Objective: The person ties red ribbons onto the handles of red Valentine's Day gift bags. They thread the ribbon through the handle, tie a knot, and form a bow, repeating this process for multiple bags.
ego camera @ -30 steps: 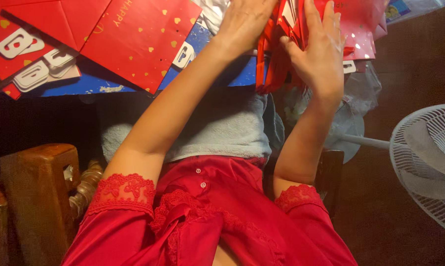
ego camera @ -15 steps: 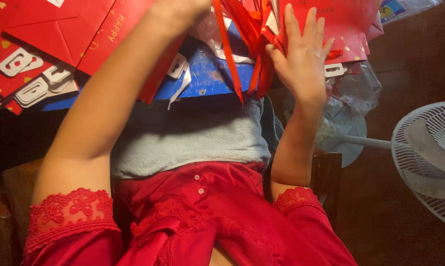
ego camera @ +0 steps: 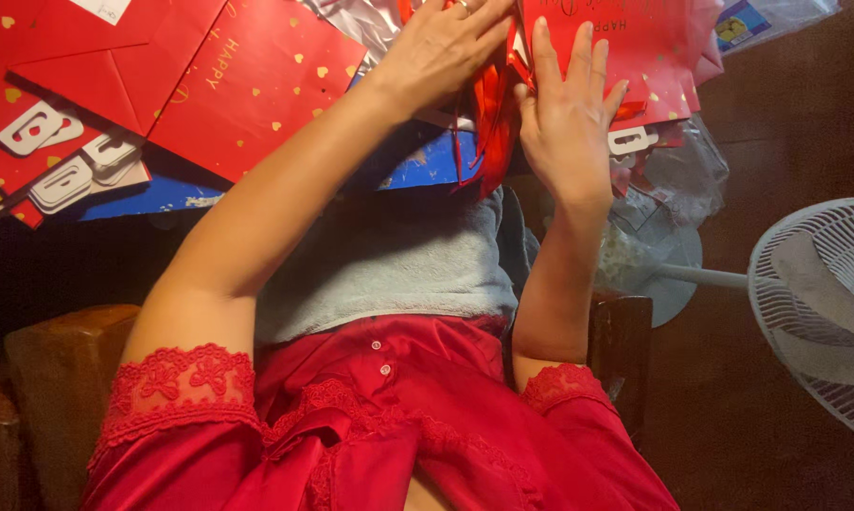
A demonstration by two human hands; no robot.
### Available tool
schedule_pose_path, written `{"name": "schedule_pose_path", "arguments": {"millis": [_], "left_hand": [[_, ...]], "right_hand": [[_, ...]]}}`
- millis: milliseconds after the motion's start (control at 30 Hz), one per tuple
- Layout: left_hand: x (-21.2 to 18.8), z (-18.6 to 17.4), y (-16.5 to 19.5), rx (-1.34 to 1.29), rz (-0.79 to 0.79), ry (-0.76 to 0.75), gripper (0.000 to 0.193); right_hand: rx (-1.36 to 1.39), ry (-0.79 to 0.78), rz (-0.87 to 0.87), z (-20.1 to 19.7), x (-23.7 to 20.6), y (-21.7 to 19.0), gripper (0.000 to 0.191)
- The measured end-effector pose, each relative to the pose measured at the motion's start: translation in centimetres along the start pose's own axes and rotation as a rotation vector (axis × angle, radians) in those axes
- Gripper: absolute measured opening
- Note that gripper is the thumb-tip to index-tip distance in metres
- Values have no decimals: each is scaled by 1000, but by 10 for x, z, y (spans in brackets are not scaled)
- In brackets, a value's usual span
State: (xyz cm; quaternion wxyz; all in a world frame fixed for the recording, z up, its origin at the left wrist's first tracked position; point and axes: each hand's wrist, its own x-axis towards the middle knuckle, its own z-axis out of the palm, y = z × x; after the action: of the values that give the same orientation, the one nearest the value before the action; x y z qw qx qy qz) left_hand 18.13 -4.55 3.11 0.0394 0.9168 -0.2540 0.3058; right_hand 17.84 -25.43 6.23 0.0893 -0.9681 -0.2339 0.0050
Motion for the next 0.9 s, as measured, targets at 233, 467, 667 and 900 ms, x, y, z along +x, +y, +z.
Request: {"name": "schedule_pose_path", "arguments": {"millis": [233, 467, 667, 900], "left_hand": [[5, 1, 8, 71, 15, 48, 37], [-2, -3, 7, -87, 35, -13, 25], [0, -10, -7, -6, 232, -30, 21], [1, -17, -11, -21, 288, -46, 25]], "right_hand": [[84, -9, 23, -6, 4, 5, 52], [107, -8, 38, -6, 3, 3, 50], [76, -19, 71, -5, 4, -4, 53], [122, -19, 37, -9, 6, 3, 51]]}}
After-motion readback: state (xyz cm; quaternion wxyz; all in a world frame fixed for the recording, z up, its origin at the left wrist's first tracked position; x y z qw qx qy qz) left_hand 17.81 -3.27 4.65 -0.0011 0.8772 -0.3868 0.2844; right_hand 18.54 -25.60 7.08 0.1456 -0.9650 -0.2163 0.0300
